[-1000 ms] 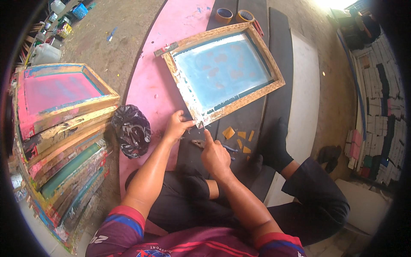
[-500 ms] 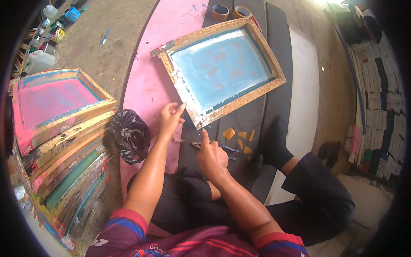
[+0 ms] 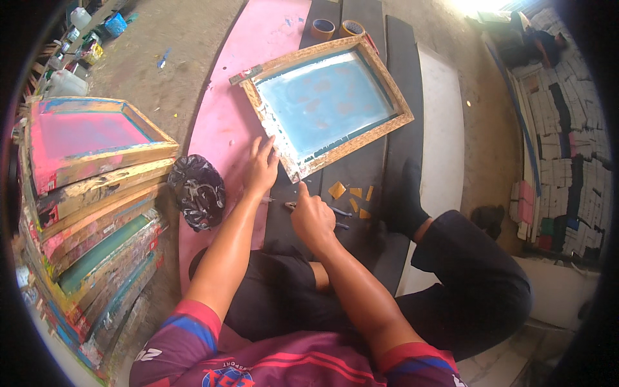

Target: The person scrapes dried ink from the edges of a screen printing frame using a small metal tool. They work along the frame border, removing residue and occasionally wiping the tool on a nearby surface.

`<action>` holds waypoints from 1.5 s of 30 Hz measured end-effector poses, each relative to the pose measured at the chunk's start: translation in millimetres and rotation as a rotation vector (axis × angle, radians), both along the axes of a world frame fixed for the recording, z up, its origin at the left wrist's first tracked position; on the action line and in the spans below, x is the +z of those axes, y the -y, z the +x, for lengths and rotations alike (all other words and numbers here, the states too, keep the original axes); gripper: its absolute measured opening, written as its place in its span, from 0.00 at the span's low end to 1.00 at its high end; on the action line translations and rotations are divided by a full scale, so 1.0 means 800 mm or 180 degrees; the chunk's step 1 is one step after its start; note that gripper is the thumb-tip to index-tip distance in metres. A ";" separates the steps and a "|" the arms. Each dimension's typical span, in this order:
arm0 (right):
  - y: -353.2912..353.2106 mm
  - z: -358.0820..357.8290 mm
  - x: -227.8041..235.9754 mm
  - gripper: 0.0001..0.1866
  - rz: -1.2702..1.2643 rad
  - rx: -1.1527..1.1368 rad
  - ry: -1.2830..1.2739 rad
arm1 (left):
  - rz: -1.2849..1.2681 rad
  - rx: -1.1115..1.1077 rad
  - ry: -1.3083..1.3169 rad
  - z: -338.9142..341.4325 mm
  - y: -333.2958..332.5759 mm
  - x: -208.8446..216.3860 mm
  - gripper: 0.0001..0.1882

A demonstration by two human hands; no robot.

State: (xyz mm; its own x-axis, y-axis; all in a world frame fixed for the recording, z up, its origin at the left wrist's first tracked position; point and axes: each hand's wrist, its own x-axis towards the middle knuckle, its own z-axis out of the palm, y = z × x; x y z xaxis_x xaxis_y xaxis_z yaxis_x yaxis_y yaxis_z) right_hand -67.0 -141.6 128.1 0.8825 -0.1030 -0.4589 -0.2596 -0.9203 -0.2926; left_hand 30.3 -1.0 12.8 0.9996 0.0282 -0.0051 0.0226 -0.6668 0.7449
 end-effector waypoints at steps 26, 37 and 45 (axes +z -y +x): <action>-0.027 -0.001 -0.011 0.27 0.0046 -0.0338 -0.0082 | 0.0432 -0.0545 -0.0097 -0.015 -0.001 -0.020 0.30; -0.001 -0.006 -0.030 0.24 0.1143 -0.0943 0.0419 | 0.0333 -0.0566 0.0057 -0.012 -0.001 -0.032 0.30; 0.016 -0.014 -0.042 0.24 0.0790 -0.0429 0.0433 | 0.0313 -0.0559 0.0019 -0.015 -0.003 -0.023 0.30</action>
State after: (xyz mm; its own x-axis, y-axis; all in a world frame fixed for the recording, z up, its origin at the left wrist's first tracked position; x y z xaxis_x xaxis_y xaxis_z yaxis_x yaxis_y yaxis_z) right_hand -78.1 -154.1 94.8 0.9236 -0.1230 -0.3632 -0.3175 -0.7763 -0.5446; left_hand 18.5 1.7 -5.6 0.9892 -0.1466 -0.0050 -0.1047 -0.7297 0.6757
